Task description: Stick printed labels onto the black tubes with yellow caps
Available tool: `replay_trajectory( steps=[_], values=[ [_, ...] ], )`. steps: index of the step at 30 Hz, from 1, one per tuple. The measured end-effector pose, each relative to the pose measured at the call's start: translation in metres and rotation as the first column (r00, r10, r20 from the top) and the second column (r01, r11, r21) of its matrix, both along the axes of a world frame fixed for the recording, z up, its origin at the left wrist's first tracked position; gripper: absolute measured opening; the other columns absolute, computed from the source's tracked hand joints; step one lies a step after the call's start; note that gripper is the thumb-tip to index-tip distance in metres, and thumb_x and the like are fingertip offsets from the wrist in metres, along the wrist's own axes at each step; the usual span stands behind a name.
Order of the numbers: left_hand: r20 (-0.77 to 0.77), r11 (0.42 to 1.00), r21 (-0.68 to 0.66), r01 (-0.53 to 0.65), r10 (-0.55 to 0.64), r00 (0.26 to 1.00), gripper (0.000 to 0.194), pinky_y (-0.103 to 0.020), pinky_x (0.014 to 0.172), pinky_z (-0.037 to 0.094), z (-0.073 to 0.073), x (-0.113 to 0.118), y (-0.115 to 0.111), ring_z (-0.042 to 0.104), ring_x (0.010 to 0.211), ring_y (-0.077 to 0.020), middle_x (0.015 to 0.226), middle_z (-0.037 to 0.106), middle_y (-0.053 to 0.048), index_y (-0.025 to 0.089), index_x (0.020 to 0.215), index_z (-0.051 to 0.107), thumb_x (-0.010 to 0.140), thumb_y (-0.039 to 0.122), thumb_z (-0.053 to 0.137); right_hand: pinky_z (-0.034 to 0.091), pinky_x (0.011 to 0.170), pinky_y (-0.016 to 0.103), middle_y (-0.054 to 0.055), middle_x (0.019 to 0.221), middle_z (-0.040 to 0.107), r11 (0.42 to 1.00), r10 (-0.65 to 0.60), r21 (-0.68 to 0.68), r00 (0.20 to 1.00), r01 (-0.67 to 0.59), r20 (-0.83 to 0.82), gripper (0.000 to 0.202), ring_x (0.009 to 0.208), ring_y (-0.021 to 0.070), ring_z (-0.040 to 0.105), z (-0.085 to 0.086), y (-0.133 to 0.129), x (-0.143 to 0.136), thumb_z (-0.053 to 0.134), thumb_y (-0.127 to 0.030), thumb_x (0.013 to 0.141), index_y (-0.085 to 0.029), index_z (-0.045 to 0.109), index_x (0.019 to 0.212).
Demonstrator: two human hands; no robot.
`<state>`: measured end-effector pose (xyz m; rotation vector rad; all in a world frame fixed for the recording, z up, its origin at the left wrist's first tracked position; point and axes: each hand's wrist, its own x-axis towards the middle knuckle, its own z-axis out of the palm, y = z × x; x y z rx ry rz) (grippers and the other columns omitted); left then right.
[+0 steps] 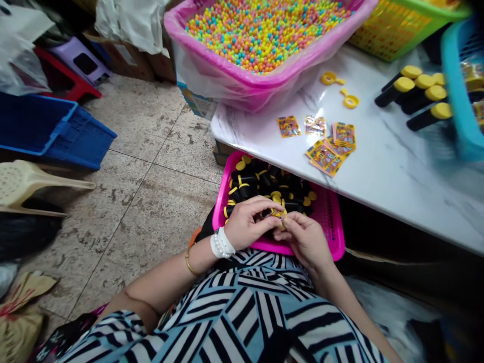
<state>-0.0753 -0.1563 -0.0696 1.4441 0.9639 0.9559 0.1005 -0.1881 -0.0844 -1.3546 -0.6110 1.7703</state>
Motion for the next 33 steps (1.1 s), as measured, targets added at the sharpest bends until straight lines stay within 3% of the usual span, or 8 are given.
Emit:
replay_trajectory(
  steps=[3, 7, 9, 12, 16, 22, 27, 33],
  values=[
    [0.022, 0.989, -0.145, 0.009, -0.006, 1.000, 0.030, -0.025, 0.069, 0.048, -0.002, -0.001, -0.001, 0.061, 0.077, -0.0130, 0.093, 0.069, -0.007, 0.014, 0.110, 0.073, 0.086, 0.033, 0.067, 0.059, 0.052, 0.022, 0.002, 0.063, 0.067, 0.999, 0.033, 0.013, 0.997, -0.032, -0.073, 0.035, 0.054, 0.0122, 0.065, -0.005, -0.002, 0.003, 0.081, -0.048, 0.071, -0.016, 0.068, 0.076],
    [0.123, 0.876, -0.483, 0.012, 0.055, 0.991, 0.048, -0.017, 0.044, 0.036, -0.005, 0.002, -0.007, 0.048, 0.047, -0.0068, 0.060, 0.058, 0.002, 0.011, 0.107, 0.067, 0.084, 0.053, 0.064, 0.061, 0.068, 0.027, 0.004, 0.092, 0.071, 0.952, 0.067, 0.284, 0.983, -0.114, 0.170, 0.028, 0.075, 0.0144, 0.070, 0.000, -0.006, 0.010, 0.077, -0.037, 0.079, -0.024, 0.071, 0.103],
    [0.160, 0.833, -0.553, 0.003, 0.102, 0.982, 0.053, -0.016, 0.039, 0.033, -0.005, 0.004, -0.011, 0.044, 0.042, -0.0057, 0.054, 0.053, 0.004, 0.011, 0.099, 0.064, 0.079, 0.060, 0.067, 0.059, 0.079, 0.027, 0.004, 0.107, 0.068, 0.847, 0.058, 0.477, 0.932, -0.236, 0.357, 0.033, 0.093, 0.0156, 0.068, 0.005, -0.009, 0.008, 0.077, -0.024, 0.079, -0.029, 0.072, 0.111],
    [0.279, 0.784, -0.617, 0.074, 0.130, 0.952, 0.054, -0.015, 0.036, 0.035, -0.004, 0.005, -0.017, 0.045, 0.040, -0.0047, 0.058, 0.058, 0.002, 0.012, 0.089, 0.062, 0.074, 0.063, 0.070, 0.055, 0.071, 0.024, 0.002, 0.092, 0.066, 0.665, -0.085, 0.681, 0.875, -0.307, 0.477, 0.025, 0.084, 0.0127, 0.064, 0.010, -0.015, 0.001, 0.075, -0.014, 0.079, -0.029, 0.075, 0.099],
    [0.223, 0.751, -0.660, 0.012, 0.180, 0.958, 0.054, -0.014, 0.030, 0.031, -0.004, 0.006, -0.025, 0.043, 0.034, -0.0050, 0.049, 0.055, 0.002, 0.013, 0.070, 0.055, 0.069, 0.064, 0.074, 0.052, 0.062, 0.025, 0.000, 0.079, 0.061, 0.550, -0.188, 0.782, 0.869, -0.293, 0.458, 0.021, 0.071, 0.0111, 0.060, 0.007, -0.024, -0.007, 0.074, -0.008, 0.078, -0.026, 0.073, 0.089],
    [0.272, 0.745, -0.667, 0.022, 0.216, 0.938, 0.058, -0.013, 0.031, 0.034, 0.007, 0.005, -0.032, 0.047, 0.037, -0.0053, 0.053, 0.056, 0.001, 0.012, 0.078, 0.060, 0.071, 0.069, 0.068, 0.053, 0.069, 0.027, 0.004, 0.095, 0.064, 0.584, -0.075, 0.706, 0.839, -0.401, 0.539, 0.025, 0.084, 0.0144, 0.063, 0.015, -0.022, -0.006, 0.067, -0.012, 0.085, -0.027, 0.070, 0.106],
    [0.381, 0.706, -0.695, 0.136, 0.201, 0.902, 0.056, -0.016, 0.035, 0.043, 0.014, -0.008, -0.036, 0.054, 0.041, -0.0076, 0.062, 0.063, -0.003, 0.009, 0.084, 0.063, 0.063, 0.058, 0.081, 0.052, 0.070, 0.027, 0.000, 0.083, 0.066, 0.513, -0.132, 0.770, 0.852, -0.379, 0.507, 0.018, 0.078, 0.0129, 0.061, 0.020, -0.022, -0.008, 0.071, -0.012, 0.082, -0.027, 0.071, 0.093],
    [0.330, 0.777, -0.630, -0.010, 0.279, 0.902, 0.056, -0.018, 0.036, 0.044, 0.011, -0.009, -0.046, 0.056, 0.042, -0.0093, 0.062, 0.063, -0.002, 0.013, 0.079, 0.056, 0.062, 0.060, 0.081, 0.060, 0.071, 0.029, 0.003, 0.101, 0.063, 0.673, -0.086, 0.671, 0.869, -0.311, 0.488, 0.034, 0.086, 0.0159, 0.065, 0.010, -0.036, -0.015, 0.072, -0.021, 0.082, -0.027, 0.063, 0.114]
  ],
)
